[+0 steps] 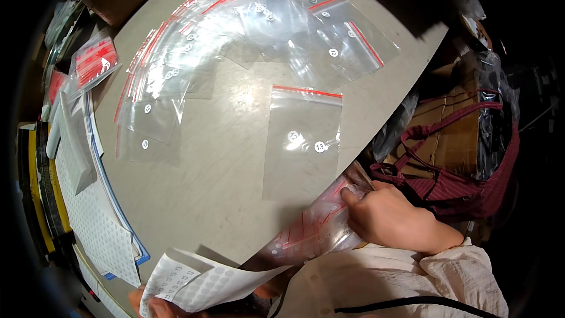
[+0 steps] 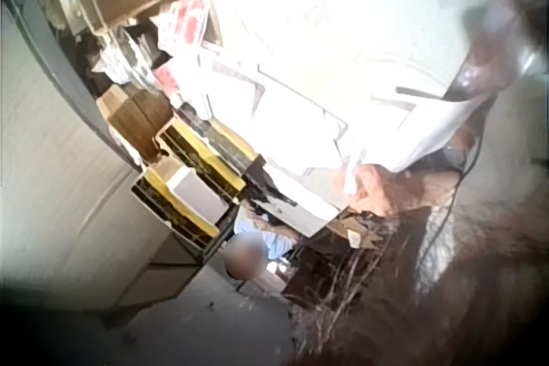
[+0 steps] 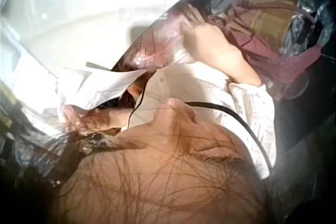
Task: The person peels small circular stickers from a sheet and applies them to clear plastic zip-lock pouches. They handle the pouches one by one, placing each labeled pouch into a cardboard box on the table.
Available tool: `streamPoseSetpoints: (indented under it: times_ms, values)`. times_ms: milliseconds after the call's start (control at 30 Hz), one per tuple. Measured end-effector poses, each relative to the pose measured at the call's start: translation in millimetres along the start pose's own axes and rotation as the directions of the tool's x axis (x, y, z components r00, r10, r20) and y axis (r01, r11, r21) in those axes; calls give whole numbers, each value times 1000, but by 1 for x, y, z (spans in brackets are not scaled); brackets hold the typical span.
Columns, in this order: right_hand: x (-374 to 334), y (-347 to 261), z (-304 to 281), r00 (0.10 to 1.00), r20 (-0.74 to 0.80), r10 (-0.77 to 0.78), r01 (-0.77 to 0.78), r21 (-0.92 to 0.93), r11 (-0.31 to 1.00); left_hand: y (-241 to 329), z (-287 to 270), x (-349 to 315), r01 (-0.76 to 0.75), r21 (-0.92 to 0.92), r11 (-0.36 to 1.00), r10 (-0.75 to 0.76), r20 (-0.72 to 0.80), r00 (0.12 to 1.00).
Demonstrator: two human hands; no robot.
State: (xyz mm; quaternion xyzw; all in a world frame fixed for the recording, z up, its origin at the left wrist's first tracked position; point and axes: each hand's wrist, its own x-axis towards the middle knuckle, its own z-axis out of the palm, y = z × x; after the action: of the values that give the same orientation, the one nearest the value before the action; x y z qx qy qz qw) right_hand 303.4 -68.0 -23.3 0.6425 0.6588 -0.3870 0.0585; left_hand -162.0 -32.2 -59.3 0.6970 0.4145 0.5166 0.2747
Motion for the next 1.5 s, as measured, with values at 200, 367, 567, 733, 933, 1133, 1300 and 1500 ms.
streamPoseSetpoints:
  times_ms: [200, 367, 567, 733, 933, 1133, 1300, 1500]
  values:
    - [-17, 4, 4, 984, -111, -140, 132, -72, 989, 6, 6, -8, 104, 224, 969, -63, -185, 981]
    - [-26, -6, -4, 982, -153, -111, 103, -62, 993, 10, 14, -17, 222, 425, 877, -81, -325, 942]
    - [-25, 3, -36, 981, -195, 5, 33, 189, 981, 30, 16, -19, 373, 303, 877, -243, -390, 888]
    - [-26, 14, -58, 971, -232, 58, 87, 571, 817, 54, 45, 8, 432, -226, 873, -483, -285, 828]
    - [-24, 28, -48, 989, -142, -35, 133, 772, 622, 81, 90, 36, 426, -263, 866, -500, -426, 754]
    - [-3, 15, -12, 991, -78, -107, 107, 1, 994, 64, 67, 21, 356, -337, 871, -472, -381, 795]
    - [3, 13, -1, 993, 4, -119, 119, -47, 992, 66, 61, 20, 102, -493, 864, -130, -24, 991]
    - [-35, 6, -14, 988, 94, -125, 112, 135, 984, 90, 74, 39, 724, -510, 465, -402, 607, 686]
